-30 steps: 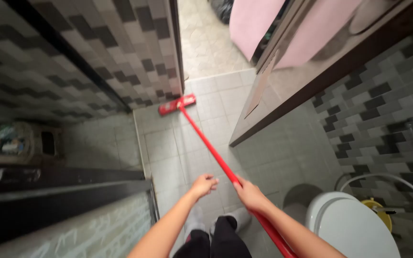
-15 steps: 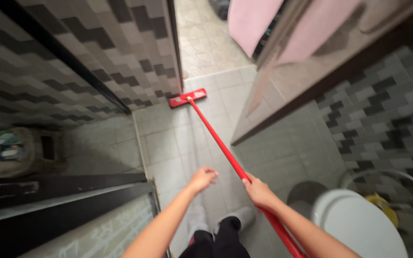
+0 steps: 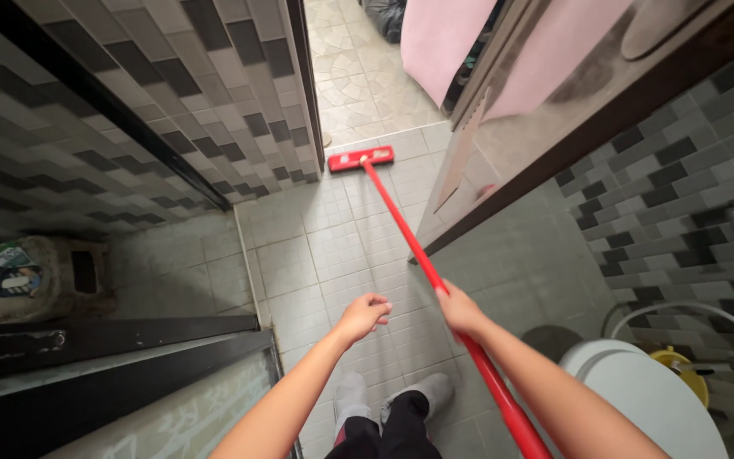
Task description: Cleaning the bathroom including wiping the glass door, sink area, and toilet tank, then sweeping the floor.
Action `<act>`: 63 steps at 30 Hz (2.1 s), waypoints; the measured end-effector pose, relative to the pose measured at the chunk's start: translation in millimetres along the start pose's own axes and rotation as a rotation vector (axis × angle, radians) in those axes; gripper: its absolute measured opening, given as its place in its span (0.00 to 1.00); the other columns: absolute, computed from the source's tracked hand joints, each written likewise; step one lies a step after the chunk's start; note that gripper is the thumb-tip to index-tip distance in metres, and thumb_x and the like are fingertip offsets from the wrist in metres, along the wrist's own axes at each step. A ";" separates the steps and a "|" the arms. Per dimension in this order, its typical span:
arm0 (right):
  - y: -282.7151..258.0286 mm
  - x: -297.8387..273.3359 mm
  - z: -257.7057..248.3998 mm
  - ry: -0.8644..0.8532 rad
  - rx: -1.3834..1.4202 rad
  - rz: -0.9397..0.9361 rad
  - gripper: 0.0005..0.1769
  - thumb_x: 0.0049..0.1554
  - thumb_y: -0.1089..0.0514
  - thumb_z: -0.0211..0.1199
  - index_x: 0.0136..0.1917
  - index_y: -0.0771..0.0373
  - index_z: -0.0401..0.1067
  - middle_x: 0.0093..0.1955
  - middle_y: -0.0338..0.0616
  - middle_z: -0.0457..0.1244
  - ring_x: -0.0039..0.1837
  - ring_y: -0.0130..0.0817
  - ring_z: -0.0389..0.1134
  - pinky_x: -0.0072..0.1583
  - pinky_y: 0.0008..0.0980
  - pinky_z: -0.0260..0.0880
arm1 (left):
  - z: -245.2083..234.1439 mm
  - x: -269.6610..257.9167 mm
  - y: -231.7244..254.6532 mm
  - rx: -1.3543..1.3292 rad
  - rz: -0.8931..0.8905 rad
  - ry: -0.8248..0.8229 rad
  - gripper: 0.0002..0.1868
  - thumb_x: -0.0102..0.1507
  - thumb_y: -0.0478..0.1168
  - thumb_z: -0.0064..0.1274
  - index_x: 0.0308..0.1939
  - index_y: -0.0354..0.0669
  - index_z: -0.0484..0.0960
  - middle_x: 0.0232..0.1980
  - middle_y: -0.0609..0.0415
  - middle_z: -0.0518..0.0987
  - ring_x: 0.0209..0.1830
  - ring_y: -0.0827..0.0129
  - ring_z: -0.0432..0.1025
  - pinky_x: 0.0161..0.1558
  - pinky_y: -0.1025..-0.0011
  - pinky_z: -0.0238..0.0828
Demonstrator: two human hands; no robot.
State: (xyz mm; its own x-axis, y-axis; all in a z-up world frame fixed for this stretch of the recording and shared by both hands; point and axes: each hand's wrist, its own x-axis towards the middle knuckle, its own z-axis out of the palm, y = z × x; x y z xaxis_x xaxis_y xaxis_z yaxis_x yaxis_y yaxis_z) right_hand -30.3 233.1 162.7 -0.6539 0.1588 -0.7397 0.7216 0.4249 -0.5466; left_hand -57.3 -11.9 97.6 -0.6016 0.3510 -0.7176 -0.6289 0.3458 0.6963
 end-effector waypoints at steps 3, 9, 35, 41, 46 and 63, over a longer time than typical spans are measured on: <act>-42.4 32.6 4.1 0.030 -0.021 -0.012 0.24 0.68 0.44 0.40 0.72 0.53 0.61 0.29 0.49 0.59 0.21 0.41 0.59 0.26 0.42 0.61 | -13.8 -2.9 -1.1 -0.003 -0.025 0.013 0.22 0.63 0.50 0.55 0.59 0.45 0.79 0.53 0.57 0.84 0.46 0.71 0.80 0.42 0.70 0.73; -42.3 -28.9 9.6 0.096 0.013 0.225 0.29 0.65 0.42 0.42 0.78 0.41 0.54 0.37 0.47 0.63 0.26 0.42 0.60 0.29 0.44 0.66 | -42.9 60.1 -32.0 -0.027 0.001 0.001 0.20 0.64 0.48 0.55 0.56 0.40 0.79 0.50 0.52 0.84 0.44 0.67 0.80 0.37 0.69 0.71; 60.5 -40.3 -35.4 0.095 0.053 0.072 0.32 0.66 0.43 0.45 0.80 0.49 0.50 0.32 0.47 0.65 0.24 0.41 0.64 0.29 0.44 0.68 | 180.0 14.3 269.7 0.448 0.990 -0.299 0.44 0.55 0.25 0.40 0.78 0.39 0.58 0.78 0.40 0.62 0.79 0.51 0.57 0.76 0.63 0.51; 60.5 -83.3 -77.0 -0.037 0.066 0.172 0.32 0.67 0.43 0.41 0.82 0.44 0.45 0.31 0.53 0.62 0.26 0.43 0.60 0.31 0.45 0.66 | 199.1 28.2 279.0 0.120 1.062 0.603 0.41 0.56 0.23 0.47 0.72 0.29 0.50 0.71 0.31 0.54 0.65 0.46 0.59 0.66 0.57 0.60; 86.6 -87.8 -90.5 -0.028 0.033 0.110 0.23 0.67 0.43 0.41 0.72 0.49 0.58 0.31 0.49 0.61 0.25 0.41 0.61 0.30 0.45 0.65 | 190.7 23.4 283.1 0.107 0.888 0.379 0.40 0.58 0.22 0.40 0.76 0.37 0.53 0.71 0.40 0.61 0.64 0.56 0.69 0.59 0.63 0.69; 136.7 -102.3 -133.1 -0.012 0.310 0.110 0.35 0.54 0.56 0.61 0.75 0.54 0.61 0.43 0.44 0.68 0.41 0.40 0.73 0.39 0.49 0.78 | 227.5 88.8 210.7 0.451 0.573 -0.230 0.26 0.62 0.35 0.45 0.66 0.41 0.75 0.65 0.48 0.78 0.50 0.63 0.79 0.57 0.67 0.72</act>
State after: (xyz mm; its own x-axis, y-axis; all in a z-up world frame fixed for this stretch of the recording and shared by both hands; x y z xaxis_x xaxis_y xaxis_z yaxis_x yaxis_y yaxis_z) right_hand 105.0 393.6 215.9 -0.5669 0.1776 -0.8044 0.8237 0.1144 -0.5553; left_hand -131.2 290.1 183.5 -0.6246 0.7377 -0.2560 0.0426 0.3596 0.9321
